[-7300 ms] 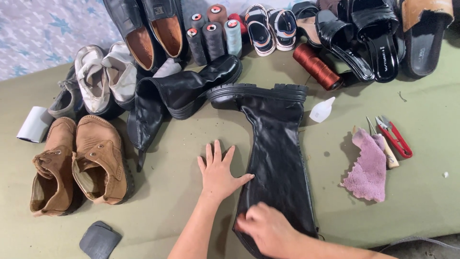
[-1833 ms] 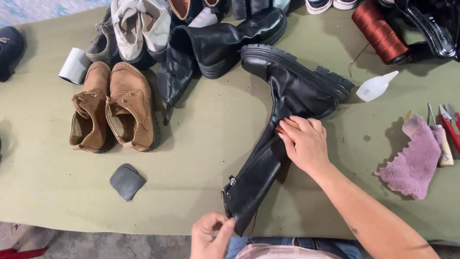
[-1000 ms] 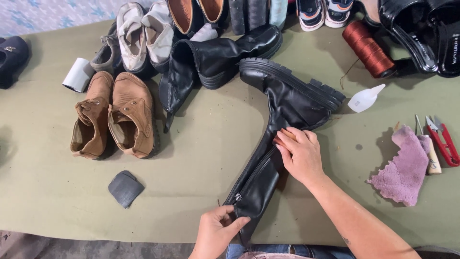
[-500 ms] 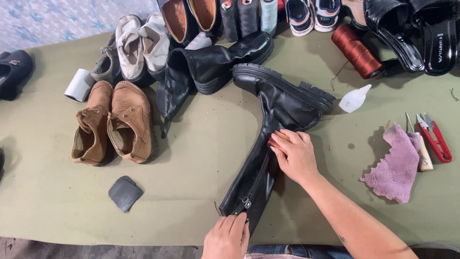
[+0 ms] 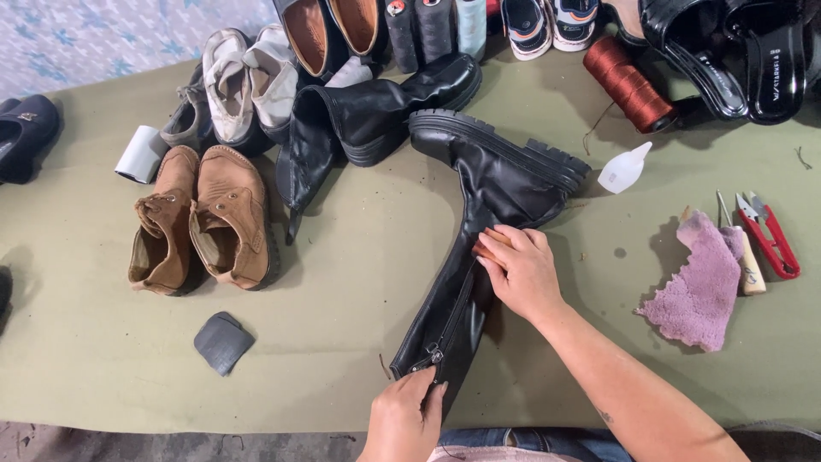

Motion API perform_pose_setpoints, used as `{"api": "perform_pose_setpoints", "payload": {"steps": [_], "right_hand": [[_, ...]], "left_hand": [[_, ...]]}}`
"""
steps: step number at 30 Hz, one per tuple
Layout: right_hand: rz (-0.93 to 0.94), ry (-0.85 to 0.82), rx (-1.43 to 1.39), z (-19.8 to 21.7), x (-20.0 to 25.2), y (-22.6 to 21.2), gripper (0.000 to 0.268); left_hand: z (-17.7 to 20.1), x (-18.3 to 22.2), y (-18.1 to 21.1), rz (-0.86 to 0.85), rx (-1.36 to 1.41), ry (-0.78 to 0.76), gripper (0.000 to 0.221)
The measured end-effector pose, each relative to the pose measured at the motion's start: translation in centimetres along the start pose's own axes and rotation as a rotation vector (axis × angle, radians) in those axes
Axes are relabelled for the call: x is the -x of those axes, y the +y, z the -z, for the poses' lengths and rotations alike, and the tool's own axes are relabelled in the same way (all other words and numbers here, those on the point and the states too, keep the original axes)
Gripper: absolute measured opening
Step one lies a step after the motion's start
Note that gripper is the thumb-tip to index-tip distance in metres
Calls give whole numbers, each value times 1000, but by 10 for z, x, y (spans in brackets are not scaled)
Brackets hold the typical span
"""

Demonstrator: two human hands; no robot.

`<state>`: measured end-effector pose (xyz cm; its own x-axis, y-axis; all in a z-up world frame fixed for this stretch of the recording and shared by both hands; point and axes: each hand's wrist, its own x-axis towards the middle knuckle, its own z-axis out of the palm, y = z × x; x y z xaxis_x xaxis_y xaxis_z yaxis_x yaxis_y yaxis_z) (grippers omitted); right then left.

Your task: Hand-stitching a long black boot at a repair bench to fix a seam.

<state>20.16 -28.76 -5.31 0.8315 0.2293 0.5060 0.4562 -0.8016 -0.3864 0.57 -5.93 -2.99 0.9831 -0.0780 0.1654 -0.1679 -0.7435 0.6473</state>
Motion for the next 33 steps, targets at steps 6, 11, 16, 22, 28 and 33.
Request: {"api": "perform_pose_setpoints", "payload": {"steps": [6, 11, 16, 22, 28, 33], "right_hand": [[-29, -23, -24, 4, -2, -3, 30], [-7, 7, -26, 5, -3, -4, 28], [-43, -47, -34, 4, -2, -1, 30], [-65, -44, -54, -2, 2, 4, 32], [-68, -52, -53, -1, 1, 2, 31], [-54, -62, -46, 0, 0, 6, 31]], "left_hand": [[25, -15, 35, 321, 417, -140, 25], [-5, 3, 6, 482, 704, -311, 34], [-19, -6, -4, -38, 267, -386, 27], [-39, -20, -47, -423, -324, -308, 54], [-51, -36, -10, -223, -398, -624, 31], [-53, -83, 40, 329, -88, -743, 66]]}}
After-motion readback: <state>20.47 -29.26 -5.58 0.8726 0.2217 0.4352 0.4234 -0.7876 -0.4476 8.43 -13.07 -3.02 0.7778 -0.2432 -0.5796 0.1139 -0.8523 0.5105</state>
